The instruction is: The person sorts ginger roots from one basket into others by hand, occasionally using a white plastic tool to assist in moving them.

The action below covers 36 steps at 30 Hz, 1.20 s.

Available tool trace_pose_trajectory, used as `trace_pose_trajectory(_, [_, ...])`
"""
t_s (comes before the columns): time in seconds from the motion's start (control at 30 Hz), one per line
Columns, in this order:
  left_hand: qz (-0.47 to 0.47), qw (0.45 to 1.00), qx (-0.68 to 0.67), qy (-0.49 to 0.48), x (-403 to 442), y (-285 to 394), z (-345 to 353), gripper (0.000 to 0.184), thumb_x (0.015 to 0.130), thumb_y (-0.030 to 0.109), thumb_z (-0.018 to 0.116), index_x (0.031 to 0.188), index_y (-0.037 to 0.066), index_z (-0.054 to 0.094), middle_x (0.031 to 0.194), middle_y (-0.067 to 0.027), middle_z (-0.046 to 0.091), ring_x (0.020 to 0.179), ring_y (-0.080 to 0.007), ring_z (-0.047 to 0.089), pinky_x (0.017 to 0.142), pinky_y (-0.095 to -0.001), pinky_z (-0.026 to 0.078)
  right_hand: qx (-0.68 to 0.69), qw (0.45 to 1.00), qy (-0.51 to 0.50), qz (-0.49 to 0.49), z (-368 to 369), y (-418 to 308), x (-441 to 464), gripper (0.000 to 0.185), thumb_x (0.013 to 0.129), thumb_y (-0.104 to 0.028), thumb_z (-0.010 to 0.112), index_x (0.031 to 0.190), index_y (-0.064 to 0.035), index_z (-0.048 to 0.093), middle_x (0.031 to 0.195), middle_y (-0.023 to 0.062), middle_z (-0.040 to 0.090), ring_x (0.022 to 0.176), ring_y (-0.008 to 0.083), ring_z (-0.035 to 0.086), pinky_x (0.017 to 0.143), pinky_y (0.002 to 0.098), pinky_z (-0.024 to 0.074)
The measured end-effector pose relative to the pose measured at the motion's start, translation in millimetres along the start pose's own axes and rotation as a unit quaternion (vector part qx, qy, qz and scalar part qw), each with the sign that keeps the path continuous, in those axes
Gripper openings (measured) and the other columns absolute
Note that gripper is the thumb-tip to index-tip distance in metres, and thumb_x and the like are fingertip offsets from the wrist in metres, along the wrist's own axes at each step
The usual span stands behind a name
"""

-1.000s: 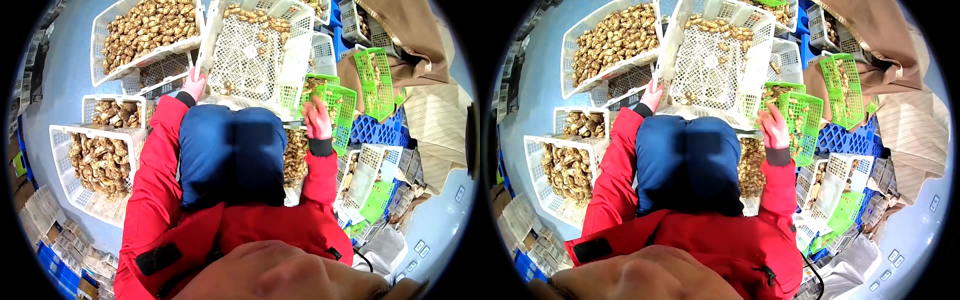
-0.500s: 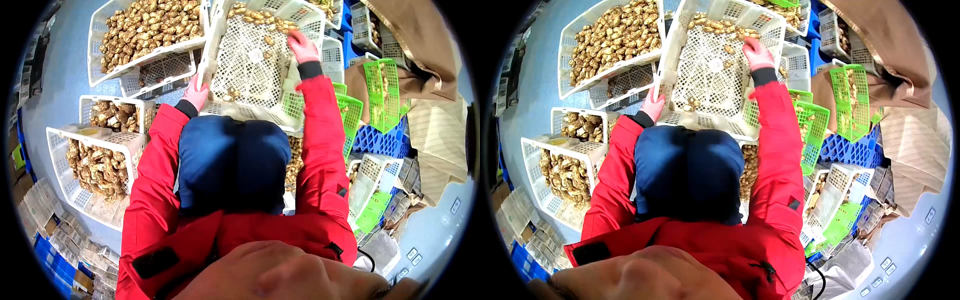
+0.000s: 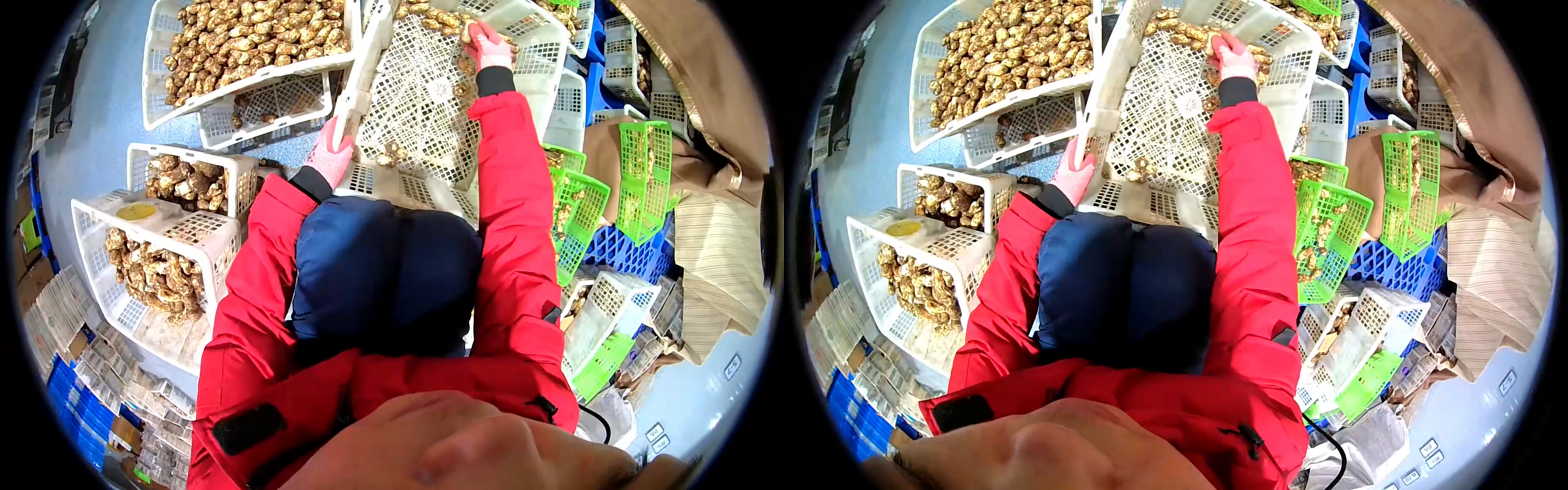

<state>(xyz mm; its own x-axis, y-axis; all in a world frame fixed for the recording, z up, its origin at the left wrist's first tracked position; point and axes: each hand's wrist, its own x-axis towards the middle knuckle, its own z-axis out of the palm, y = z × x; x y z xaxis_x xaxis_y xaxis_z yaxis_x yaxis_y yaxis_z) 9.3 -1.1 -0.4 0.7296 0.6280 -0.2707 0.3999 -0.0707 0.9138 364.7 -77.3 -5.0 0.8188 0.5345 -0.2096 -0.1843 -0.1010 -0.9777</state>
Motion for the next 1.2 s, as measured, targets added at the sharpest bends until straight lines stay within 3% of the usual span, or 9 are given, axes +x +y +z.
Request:
trace_pose_trajectory(0.07, [0.007, 1.000, -0.023, -0.009, 1, -9, 1, 0.051, 0.076, 0.011, 0.051, 0.122, -0.003, 0.033, 0.115, -0.0199, 0.043, 0.108, -0.0299, 0.041, 0.093, -0.0330, 0.033, 0.334, 0.939, -0.074, 0.045, 10, -6, -23, 0.040, 0.084, -0.024, 0.055, 0.118, -0.0058, 0.044, 0.107, 0.0125, 0.053, 0.093, 0.0233, 0.053, 0.075, 0.0371, 0.0484])
trace_pose_trajectory(0.17, [0.024, 1.000, 0.007, -0.006, 2, -5, -1, 0.052, 0.077, 0.011, 0.051, 0.123, -0.002, 0.033, 0.117, -0.0196, 0.042, 0.110, -0.0291, 0.040, 0.094, -0.0322, 0.032, 0.432, 0.883, -0.168, 0.068, 21, -27, -51, 0.041, 0.085, -0.028, 0.053, 0.119, -0.0102, 0.041, 0.111, 0.0158, 0.049, 0.095, 0.0258, 0.051, 0.081, 0.0366, 0.0452])
trace_pose_trajectory(0.37, [0.034, 0.997, -0.065, -0.001, 1, -10, 2, 0.051, 0.077, 0.012, 0.052, 0.123, -0.002, 0.033, 0.117, -0.0190, 0.043, 0.110, -0.0288, 0.041, 0.093, -0.0317, 0.033, 0.342, 0.917, -0.203, -0.006, 39, -56, -78, 0.050, 0.082, -0.012, 0.058, 0.125, -0.0075, 0.033, 0.113, 0.0170, 0.046, 0.091, 0.0188, 0.052, 0.079, 0.0275, 0.0452])
trace_pose_trajectory(0.5, [0.048, 0.998, -0.030, 0.006, 3, -15, 3, 0.055, 0.075, 0.003, 0.051, 0.126, 0.002, 0.031, 0.115, -0.0120, 0.044, 0.105, -0.0182, 0.042, 0.088, -0.0267, 0.035, 0.300, 0.927, -0.224, 0.011, 39, -62, -87, 0.050, 0.082, -0.010, 0.057, 0.125, -0.0045, 0.034, 0.105, 0.0170, 0.052, 0.087, 0.0172, 0.055, 0.074, 0.0233, 0.0465])
trace_pose_trajectory(0.63, [0.042, 0.999, 0.000, -0.007, 4, -9, 1, 0.051, 0.077, 0.014, 0.051, 0.122, -0.003, 0.034, 0.117, -0.0202, 0.041, 0.109, -0.0313, 0.041, 0.094, -0.0328, 0.032, 0.130, 0.976, -0.170, 0.048, 43, -71, -98, 0.051, 0.077, -0.009, 0.061, 0.123, -0.0055, 0.041, 0.100, 0.0110, 0.057, 0.082, 0.0159, 0.057, 0.071, 0.0229, 0.0457])
trace_pose_trajectory(0.77, [0.030, 0.999, -0.011, -0.001, 5, -16, 3, 0.051, 0.077, 0.014, 0.051, 0.121, -0.004, 0.034, 0.116, -0.0211, 0.042, 0.109, -0.0323, 0.040, 0.093, -0.0330, 0.032, -0.268, 0.946, -0.050, -0.176, 45, -38, -85, 0.056, 0.067, -0.007, 0.066, 0.119, -0.0092, 0.047, 0.106, 0.0099, 0.056, 0.096, 0.0186, 0.053, 0.084, 0.0274, 0.0415])
trace_pose_trajectory(0.87, [0.034, 0.999, -0.023, -0.002, 6, -20, 3, 0.051, 0.076, 0.013, 0.051, 0.121, -0.004, 0.033, 0.115, -0.0207, 0.043, 0.107, -0.0317, 0.042, 0.092, -0.0331, 0.034, -0.300, 0.932, -0.056, -0.195, 44, -30, -86, 0.053, 0.067, -0.008, 0.066, 0.117, -0.0093, 0.049, 0.112, 0.0116, 0.053, 0.105, 0.0233, 0.049, 0.089, 0.0305, 0.0383])
trace_pose_trajectory(1.07, [-0.005, 0.998, -0.064, -0.013, 3, -7, 1, 0.049, 0.077, 0.011, 0.052, 0.122, 0.000, 0.035, 0.109, -0.0187, 0.047, 0.101, -0.0276, 0.047, 0.086, -0.0316, 0.038, -0.364, 0.919, -0.110, -0.099, -20, -96, -190, 0.040, 0.074, -0.019, 0.055, 0.113, -0.0115, 0.052, 0.107, 0.0107, 0.057, 0.098, 0.0235, 0.054, 0.084, 0.0287, 0.0406])
trace_pose_trajectory(1.2, [0.040, 0.999, -0.017, -0.016, 3, 4, -3, 0.049, 0.077, 0.013, 0.053, 0.121, 0.001, 0.037, 0.111, -0.0192, 0.047, 0.103, -0.0279, 0.046, 0.088, -0.0318, 0.037, -0.600, 0.765, -0.176, 0.155, -118, -119, -311, 0.040, 0.074, -0.032, 0.053, 0.110, -0.0163, 0.053, 0.098, 0.0138, 0.059, 0.092, 0.0282, 0.056, 0.080, 0.0358, 0.0428])
